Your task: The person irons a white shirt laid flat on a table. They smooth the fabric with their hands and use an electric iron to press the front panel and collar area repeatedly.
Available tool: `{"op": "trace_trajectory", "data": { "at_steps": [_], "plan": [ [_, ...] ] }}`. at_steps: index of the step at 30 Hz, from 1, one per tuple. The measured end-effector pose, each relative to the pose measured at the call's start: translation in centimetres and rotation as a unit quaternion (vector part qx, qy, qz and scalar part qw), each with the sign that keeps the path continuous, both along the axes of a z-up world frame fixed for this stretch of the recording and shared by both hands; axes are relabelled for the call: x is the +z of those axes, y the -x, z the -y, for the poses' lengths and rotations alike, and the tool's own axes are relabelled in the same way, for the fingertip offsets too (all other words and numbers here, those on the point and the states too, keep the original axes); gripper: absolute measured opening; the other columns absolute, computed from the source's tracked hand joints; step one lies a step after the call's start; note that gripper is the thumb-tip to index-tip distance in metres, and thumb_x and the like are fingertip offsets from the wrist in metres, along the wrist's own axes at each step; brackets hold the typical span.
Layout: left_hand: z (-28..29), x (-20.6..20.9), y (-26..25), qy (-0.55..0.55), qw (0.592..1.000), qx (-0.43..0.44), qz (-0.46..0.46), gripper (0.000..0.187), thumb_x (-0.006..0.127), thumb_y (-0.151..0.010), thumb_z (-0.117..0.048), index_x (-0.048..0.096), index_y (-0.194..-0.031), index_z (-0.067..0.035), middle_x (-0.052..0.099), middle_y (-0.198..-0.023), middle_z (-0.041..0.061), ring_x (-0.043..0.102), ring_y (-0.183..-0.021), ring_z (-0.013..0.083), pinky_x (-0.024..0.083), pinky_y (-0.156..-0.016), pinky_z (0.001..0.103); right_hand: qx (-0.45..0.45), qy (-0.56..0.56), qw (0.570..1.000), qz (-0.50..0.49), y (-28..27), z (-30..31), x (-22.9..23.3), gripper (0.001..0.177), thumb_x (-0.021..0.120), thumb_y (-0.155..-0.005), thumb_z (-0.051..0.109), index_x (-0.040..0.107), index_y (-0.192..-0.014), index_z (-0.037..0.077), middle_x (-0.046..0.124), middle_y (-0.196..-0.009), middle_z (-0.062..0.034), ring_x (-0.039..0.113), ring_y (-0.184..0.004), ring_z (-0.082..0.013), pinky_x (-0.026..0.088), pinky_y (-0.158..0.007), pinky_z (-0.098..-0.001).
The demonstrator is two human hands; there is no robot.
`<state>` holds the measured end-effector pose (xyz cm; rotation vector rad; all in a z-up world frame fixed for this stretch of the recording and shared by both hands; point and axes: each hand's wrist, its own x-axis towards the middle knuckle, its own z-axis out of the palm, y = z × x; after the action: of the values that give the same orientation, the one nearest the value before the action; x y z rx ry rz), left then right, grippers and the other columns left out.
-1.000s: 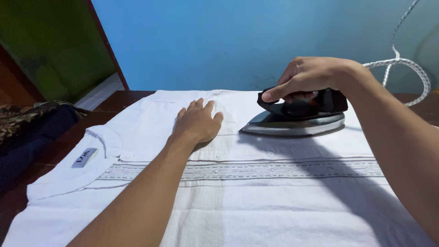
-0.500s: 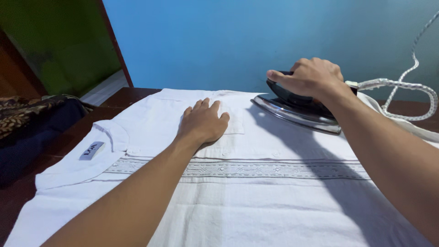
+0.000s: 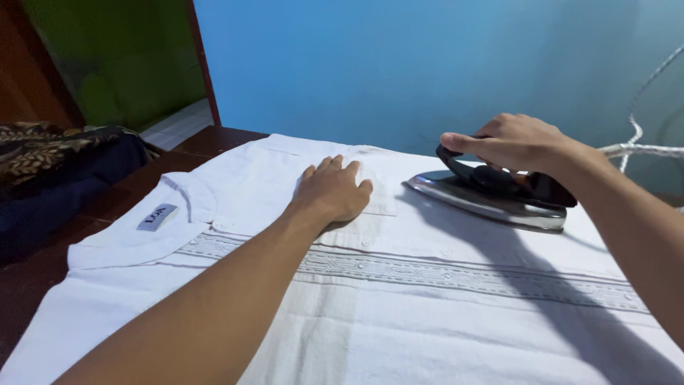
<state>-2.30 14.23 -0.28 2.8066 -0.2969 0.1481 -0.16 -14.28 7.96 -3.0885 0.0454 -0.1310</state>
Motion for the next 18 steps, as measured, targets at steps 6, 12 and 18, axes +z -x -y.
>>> {"op": "trace_trajectory", "data": {
  "at_steps": [6,12,18],
  "plan": [
    [-0.5,0.4,0.2,-0.017,1.0,-0.01,-0.01,0.068,0.037,-0.097,-0.052,0.033,-0.157,-0.02,0.02,-0.168,0.009,0.016,-0.156,0.0243,0.014,-0.125,0.046,-0.083,0.03,0.994,0.067,-2.4,-2.0,-0.3,0.094,0.038,-0.083,0.093,0.085,-0.097,0.013,0.076,-0.078,-0.0136,0.071,-0.08,-0.0253,0.053,-0.065,-0.046],
    [-0.7,0.7,0.3,-0.026,0.998,0.023,-0.049,0.068,0.036,-0.098,-0.054,0.026,-0.16,-0.028,0.009,-0.17,0.009,0.006,-0.157,0.0271,0.006,-0.125,0.054,-0.028,0.047,0.997,0.06,-2.3,-0.8,-0.9,0.095,0.04,-0.083,0.093,0.082,-0.094,0.009,0.076,-0.08,-0.0188,0.077,-0.081,-0.0284,0.05,-0.066,-0.0437],
    [-2.6,0.2,-1.6,-0.053,0.998,-0.018,-0.039,0.061,0.027,-0.102,-0.043,0.023,-0.162,-0.03,0.009,-0.171,0.007,0.009,-0.158,0.0254,0.011,-0.126,0.055,0.131,-0.027,0.988,0.081,-0.7,1.5,-1.4,0.096,0.046,-0.067,0.092,0.085,-0.105,0.012,0.075,-0.071,-0.0094,0.075,-0.075,-0.0261,0.053,-0.059,-0.0446]
  ]
}}
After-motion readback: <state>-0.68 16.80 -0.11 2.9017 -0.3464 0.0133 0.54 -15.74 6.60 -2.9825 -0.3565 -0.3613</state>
